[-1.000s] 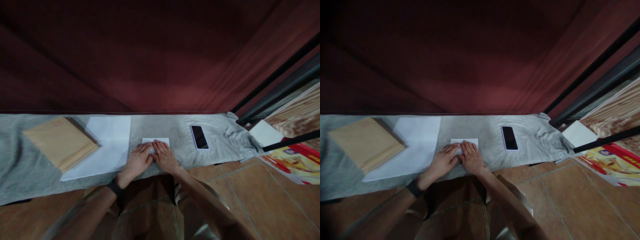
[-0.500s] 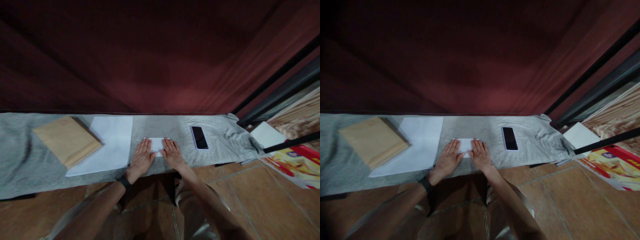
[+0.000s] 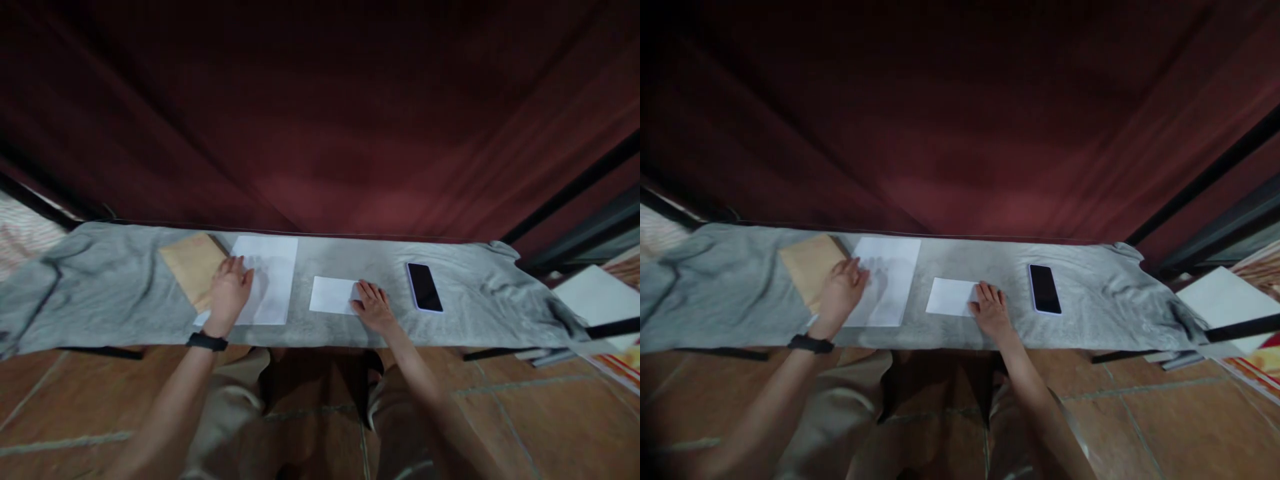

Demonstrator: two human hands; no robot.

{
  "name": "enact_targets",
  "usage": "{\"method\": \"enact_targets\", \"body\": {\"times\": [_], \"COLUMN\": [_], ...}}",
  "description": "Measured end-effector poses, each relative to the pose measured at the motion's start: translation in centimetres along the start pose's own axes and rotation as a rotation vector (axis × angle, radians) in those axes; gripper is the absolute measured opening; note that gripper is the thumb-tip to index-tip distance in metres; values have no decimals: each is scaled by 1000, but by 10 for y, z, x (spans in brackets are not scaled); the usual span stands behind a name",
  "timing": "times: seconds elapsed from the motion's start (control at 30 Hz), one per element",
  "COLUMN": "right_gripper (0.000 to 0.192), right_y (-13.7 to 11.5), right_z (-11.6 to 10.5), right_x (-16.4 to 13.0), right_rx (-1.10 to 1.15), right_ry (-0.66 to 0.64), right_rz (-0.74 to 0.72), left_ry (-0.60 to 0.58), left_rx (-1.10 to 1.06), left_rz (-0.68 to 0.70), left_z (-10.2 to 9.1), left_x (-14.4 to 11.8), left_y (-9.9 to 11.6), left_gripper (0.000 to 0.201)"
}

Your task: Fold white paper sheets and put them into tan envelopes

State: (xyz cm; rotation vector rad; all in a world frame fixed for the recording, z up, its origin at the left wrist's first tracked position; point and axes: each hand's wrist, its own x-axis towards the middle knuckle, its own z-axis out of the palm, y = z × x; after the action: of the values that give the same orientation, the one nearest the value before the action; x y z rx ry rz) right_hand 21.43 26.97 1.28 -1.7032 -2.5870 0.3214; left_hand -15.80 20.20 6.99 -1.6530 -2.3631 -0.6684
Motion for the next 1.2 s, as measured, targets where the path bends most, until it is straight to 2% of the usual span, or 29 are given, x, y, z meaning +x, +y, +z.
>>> {"method": "enact_targets", "body": {"times": [0.07,0.13,0.23,0.33,0.4,0.63,0.73,0.9,1.0,1.07,1.13,1.2], "right_gripper": [58,57,57,57,57,54,48,40,38,38,38,37], "right_y": [0,-1,-1,-3,-5,-8,-11,-23,-39,-54,-72,-89], "right_z": [-1,-2,-4,-5,-6,-12,-14,-21,-25,-26,-25,-23], "right_x": [1,1,1,0,1,0,0,6,10,12,13,14], "right_rx": [3,7,12,22,31,45,48,103,201,286,354,390], "right_ry": [-4,-3,-2,-10,-15,-12,24,151,245,278,284,274], "right_rz": [11,20,23,35,41,39,30,-20,-103,-172,-231,-273], "left_ry": [-20,-52,-183,-201,-179,-74,-33,-40,-23,-4,24,35], "left_rx": [46,61,-53,-75,-8,346,446,429,350,199,-99,-408], "left_rz": [-83,-96,-71,-69,-62,110,146,165,140,76,-70,-239], "left_z": [-13,-19,-18,-15,-16,-42,-50,-50,-46,-44,-41,-36], "left_x": [2,-7,-29,-48,-53,-52,-53,-57,-58,-57,-54,-49], "left_y": [-42,-73,-94,-92,-85,-69,-62,-49,-46,-48,-53,-60], "left_gripper": [50,42,33,34,31,30,31,30,29,23,15,17]}}
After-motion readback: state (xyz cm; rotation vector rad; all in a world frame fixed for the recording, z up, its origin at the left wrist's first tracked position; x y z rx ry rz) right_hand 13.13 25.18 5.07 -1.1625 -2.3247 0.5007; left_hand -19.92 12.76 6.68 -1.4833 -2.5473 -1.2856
